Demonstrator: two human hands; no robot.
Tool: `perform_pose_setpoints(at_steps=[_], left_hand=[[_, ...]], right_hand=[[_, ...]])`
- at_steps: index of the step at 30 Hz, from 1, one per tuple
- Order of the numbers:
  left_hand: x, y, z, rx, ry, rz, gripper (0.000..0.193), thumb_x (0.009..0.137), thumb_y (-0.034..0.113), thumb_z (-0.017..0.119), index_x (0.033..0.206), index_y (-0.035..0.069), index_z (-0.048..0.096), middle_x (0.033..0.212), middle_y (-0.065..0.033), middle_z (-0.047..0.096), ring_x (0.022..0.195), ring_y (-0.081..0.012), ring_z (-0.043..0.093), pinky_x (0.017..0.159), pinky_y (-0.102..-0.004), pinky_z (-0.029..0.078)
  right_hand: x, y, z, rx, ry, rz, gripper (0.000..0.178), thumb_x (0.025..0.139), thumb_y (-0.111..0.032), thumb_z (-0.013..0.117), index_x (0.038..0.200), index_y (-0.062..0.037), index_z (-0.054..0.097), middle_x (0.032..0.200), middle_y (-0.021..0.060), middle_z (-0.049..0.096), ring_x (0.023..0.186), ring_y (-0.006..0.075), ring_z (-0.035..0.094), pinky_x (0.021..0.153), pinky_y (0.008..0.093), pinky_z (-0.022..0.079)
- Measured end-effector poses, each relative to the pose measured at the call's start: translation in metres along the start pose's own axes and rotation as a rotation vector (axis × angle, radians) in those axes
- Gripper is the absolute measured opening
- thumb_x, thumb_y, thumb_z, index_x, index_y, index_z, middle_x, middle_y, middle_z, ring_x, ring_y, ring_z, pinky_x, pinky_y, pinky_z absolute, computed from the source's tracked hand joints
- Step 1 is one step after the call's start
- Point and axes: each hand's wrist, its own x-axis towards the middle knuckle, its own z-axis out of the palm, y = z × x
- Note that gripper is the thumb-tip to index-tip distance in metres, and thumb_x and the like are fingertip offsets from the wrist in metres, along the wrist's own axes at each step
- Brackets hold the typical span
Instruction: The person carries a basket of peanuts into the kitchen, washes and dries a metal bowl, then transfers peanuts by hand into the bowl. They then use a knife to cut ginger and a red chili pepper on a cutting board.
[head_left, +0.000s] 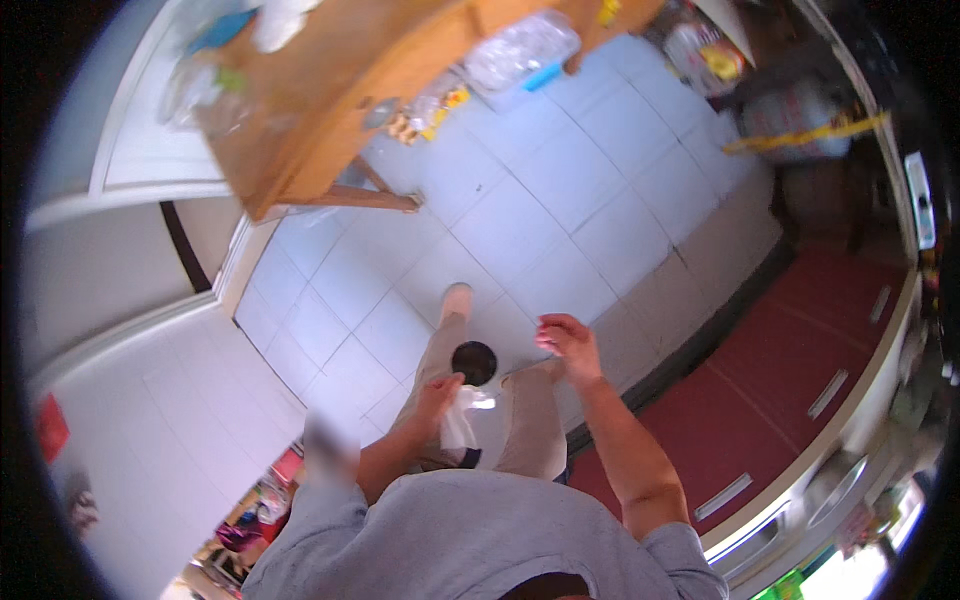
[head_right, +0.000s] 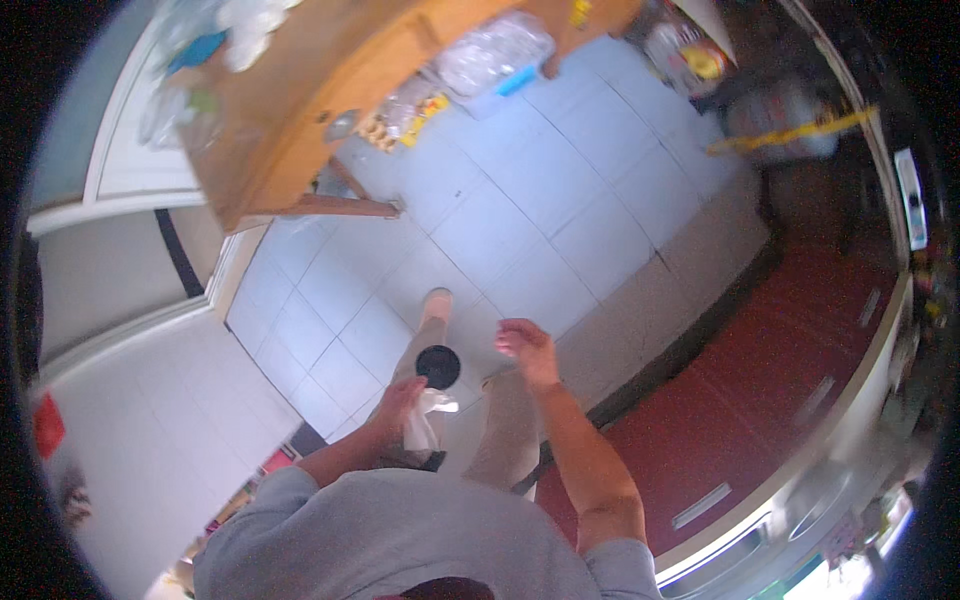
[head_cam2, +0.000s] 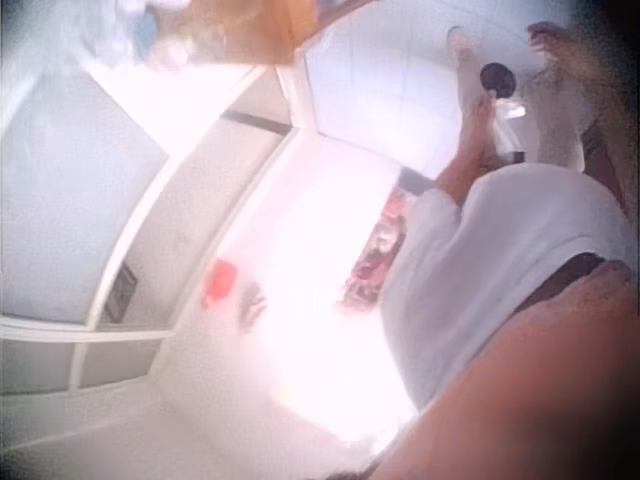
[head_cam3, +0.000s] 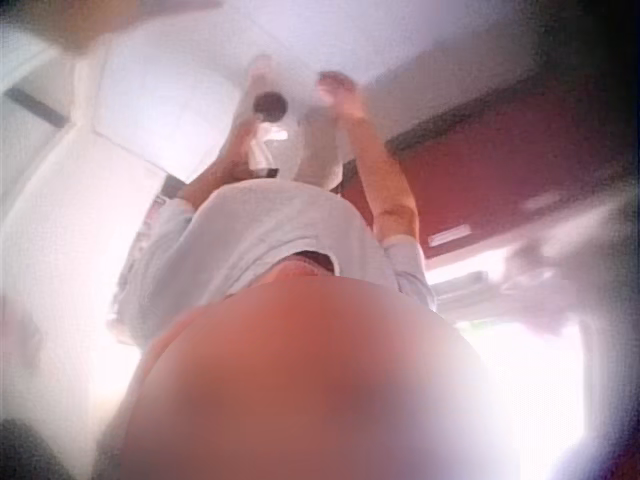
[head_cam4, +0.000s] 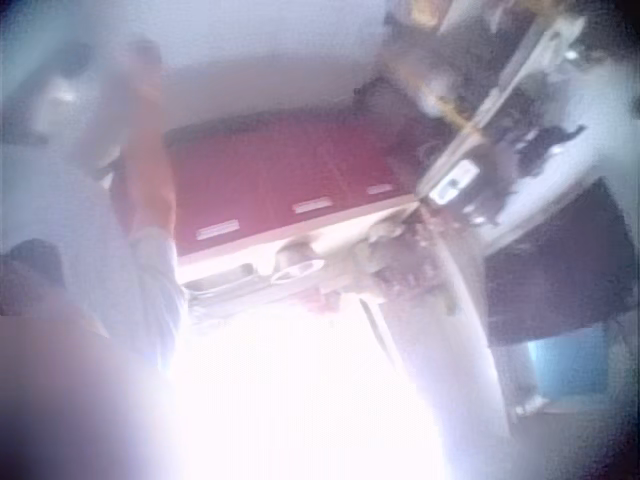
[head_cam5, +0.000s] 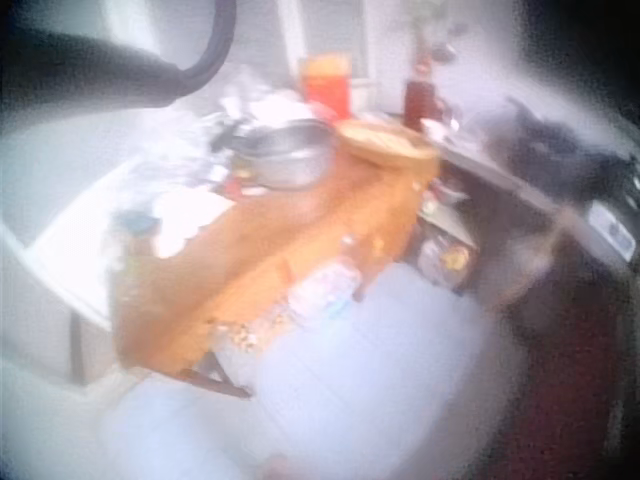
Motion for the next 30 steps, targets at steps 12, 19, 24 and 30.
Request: perform_pose_setpoints(at_steps=[12, 19, 24, 30], left_hand=[[0.008, -0.013, -0.239, -0.452, 0.324, -0.133, 0.040, 0.087, 0.038, 0.066, 0.096, -0.001, 0.070, 0.079, -0.0029, 0.064, 0.070, -0.0136, 0.057, 0.063, -0.0289, 0.046], [0.007, 0.066, -0.220, -0.174, 0.121, -0.014, 0.039, 0.088, 0.037, 0.065, 0.094, 0.000, 0.070, 0.081, -0.0036, 0.065, 0.074, -0.0123, 0.057, 0.066, -0.0281, 0.045], [0.001, 0.165, -0.106, 0.182, -0.331, 0.254, 0.035, 0.090, 0.033, 0.064, 0.094, -0.001, 0.069, 0.082, -0.0028, 0.064, 0.077, -0.0100, 0.055, 0.069, -0.0265, 0.044], [-0.092, 0.214, 0.114, 0.408, -0.951, 0.553, 0.036, 0.093, 0.020, 0.063, 0.121, -0.002, 0.061, 0.108, -0.0074, 0.065, 0.099, -0.0121, 0.058, 0.087, -0.0250, 0.045]], right_hand=[[0.073, 0.041, 0.465, -0.142, -0.575, 0.037, 0.058, 0.089, -0.012, 0.063, 0.141, -0.0034, 0.040, 0.139, 0.0150, 0.046, 0.130, 0.0199, 0.044, 0.104, 0.0324, 0.039], [0.019, -0.004, 0.351, -1.188, -0.299, -0.348, 0.064, 0.089, -0.030, 0.064, 0.143, -0.0055, 0.038, 0.140, 0.0189, 0.045, 0.130, 0.0240, 0.045, 0.104, 0.0328, 0.039], [-0.049, -0.066, 0.203, -0.764, -0.034, -0.113, 0.053, 0.090, -0.030, 0.063, 0.133, -0.0034, 0.049, 0.103, 0.0165, 0.065, 0.084, 0.0215, 0.064, 0.075, 0.0315, 0.055], [-0.218, -0.114, -0.008, -0.013, 0.544, -0.402, 0.039, 0.094, -0.017, 0.058, 0.130, -0.0014, 0.053, 0.094, 0.0072, 0.065, 0.074, 0.0129, 0.059, 0.061, 0.0268, 0.052]])
